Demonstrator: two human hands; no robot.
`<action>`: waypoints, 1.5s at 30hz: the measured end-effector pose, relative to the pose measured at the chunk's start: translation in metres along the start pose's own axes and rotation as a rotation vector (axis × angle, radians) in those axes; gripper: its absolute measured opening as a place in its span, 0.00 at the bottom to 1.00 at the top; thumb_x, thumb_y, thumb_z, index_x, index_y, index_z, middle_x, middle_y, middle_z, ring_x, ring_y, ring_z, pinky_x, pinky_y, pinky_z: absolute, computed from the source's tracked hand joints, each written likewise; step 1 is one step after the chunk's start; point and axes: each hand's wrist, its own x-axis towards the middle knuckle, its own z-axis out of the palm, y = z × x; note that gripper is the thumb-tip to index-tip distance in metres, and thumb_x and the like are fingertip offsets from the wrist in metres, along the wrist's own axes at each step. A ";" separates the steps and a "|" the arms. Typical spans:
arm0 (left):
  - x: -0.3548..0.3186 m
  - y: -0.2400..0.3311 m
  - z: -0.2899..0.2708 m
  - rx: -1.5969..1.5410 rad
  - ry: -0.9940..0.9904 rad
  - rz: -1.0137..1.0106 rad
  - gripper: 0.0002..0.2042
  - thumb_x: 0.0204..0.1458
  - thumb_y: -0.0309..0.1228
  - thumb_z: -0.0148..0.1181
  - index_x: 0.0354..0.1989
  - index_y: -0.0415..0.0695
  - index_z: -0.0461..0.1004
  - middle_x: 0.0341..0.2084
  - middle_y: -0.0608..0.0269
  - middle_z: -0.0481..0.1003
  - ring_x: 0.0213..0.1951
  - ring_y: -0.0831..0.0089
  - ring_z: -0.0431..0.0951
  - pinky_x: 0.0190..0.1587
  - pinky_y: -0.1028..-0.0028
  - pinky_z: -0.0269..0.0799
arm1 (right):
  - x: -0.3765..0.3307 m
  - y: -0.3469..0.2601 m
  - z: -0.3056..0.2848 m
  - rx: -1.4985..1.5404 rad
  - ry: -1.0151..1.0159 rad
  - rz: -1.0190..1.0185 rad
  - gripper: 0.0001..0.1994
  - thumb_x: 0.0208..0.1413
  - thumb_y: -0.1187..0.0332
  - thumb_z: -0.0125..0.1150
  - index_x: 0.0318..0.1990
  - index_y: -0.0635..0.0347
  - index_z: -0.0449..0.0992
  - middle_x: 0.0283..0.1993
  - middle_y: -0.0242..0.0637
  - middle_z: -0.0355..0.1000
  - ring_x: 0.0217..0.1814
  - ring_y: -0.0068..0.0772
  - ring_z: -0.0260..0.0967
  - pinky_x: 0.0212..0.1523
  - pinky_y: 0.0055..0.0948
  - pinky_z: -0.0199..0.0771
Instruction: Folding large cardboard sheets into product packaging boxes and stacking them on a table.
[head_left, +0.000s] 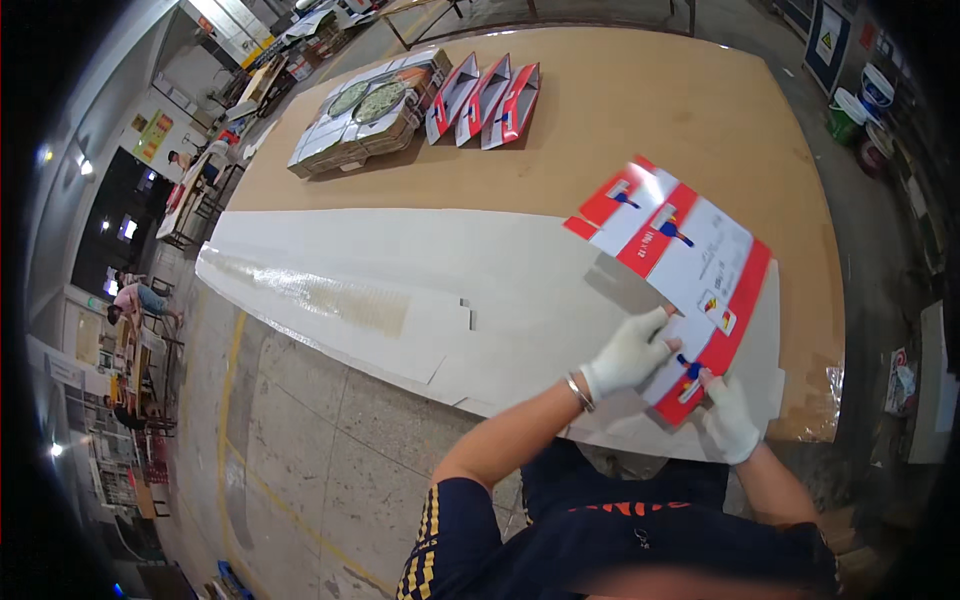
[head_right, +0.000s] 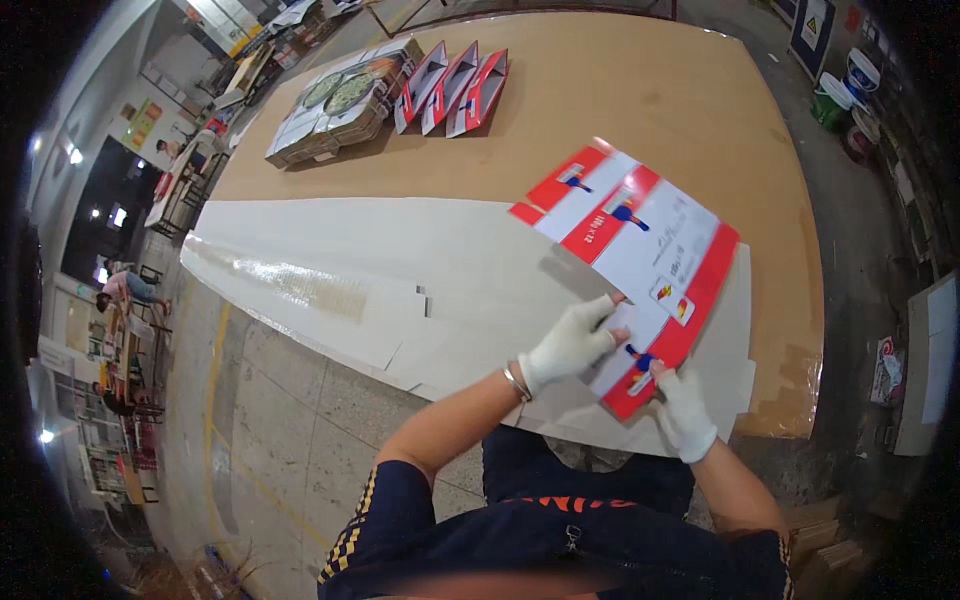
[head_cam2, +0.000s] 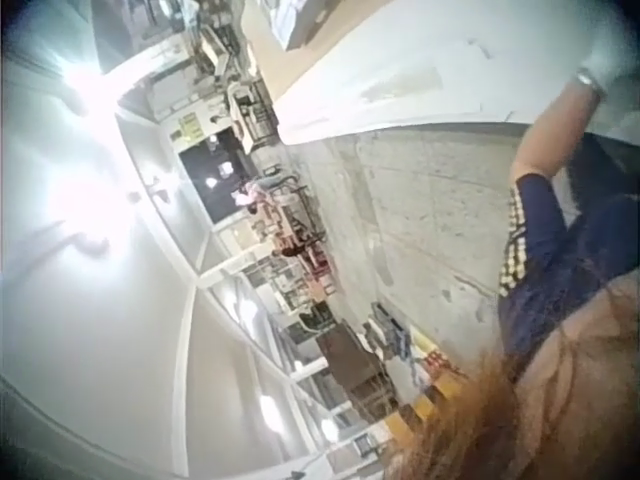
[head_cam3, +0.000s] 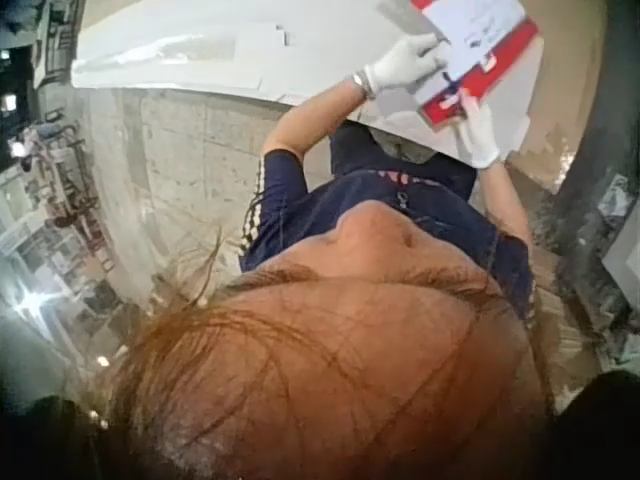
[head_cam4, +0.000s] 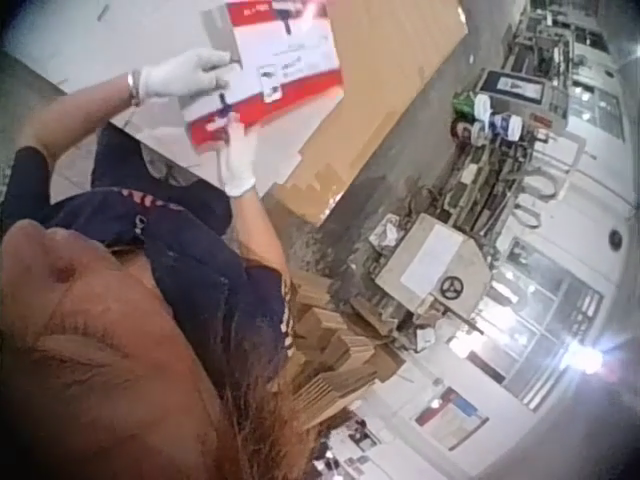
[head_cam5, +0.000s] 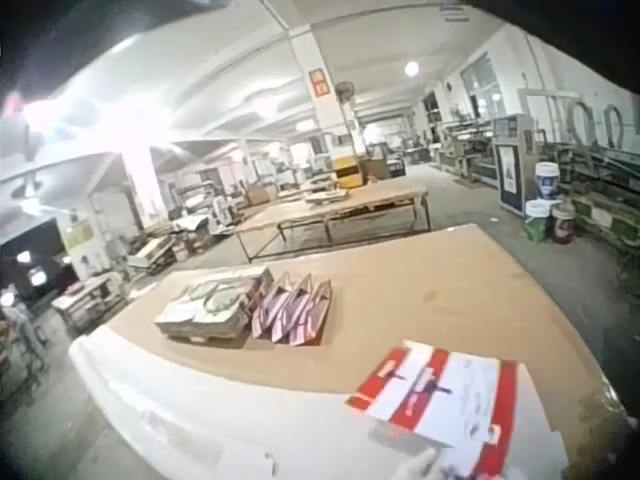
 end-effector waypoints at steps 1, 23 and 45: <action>-0.002 0.001 0.002 -0.052 0.013 -0.080 0.26 0.50 0.29 0.56 0.58 0.34 0.57 0.34 0.49 0.72 0.36 0.68 0.73 0.40 0.69 0.68 | 0.021 0.001 0.004 -0.092 0.077 -0.170 0.22 0.55 0.70 0.53 0.58 0.59 0.60 0.42 0.31 0.68 0.40 0.21 0.67 0.40 0.24 0.70; -0.106 -0.030 -0.059 0.567 0.004 -0.006 0.30 0.42 0.40 0.60 0.56 0.42 0.63 0.53 0.58 0.63 0.56 0.58 0.61 0.55 0.64 0.61 | 0.456 -0.066 0.164 -1.161 -0.028 -0.856 0.29 0.52 0.63 0.54 0.60 0.66 0.57 0.58 0.49 0.61 0.59 0.44 0.60 0.56 0.32 0.61; -0.098 -0.023 -0.027 1.106 -0.071 -0.124 0.32 0.33 0.48 0.67 0.50 0.47 0.69 0.54 0.50 0.59 0.56 0.48 0.57 0.56 0.56 0.58 | -0.094 -0.038 -0.125 -1.176 0.121 -0.587 0.21 0.45 0.87 0.43 0.47 0.61 0.71 0.34 0.35 0.64 0.36 0.28 0.64 0.41 0.20 0.64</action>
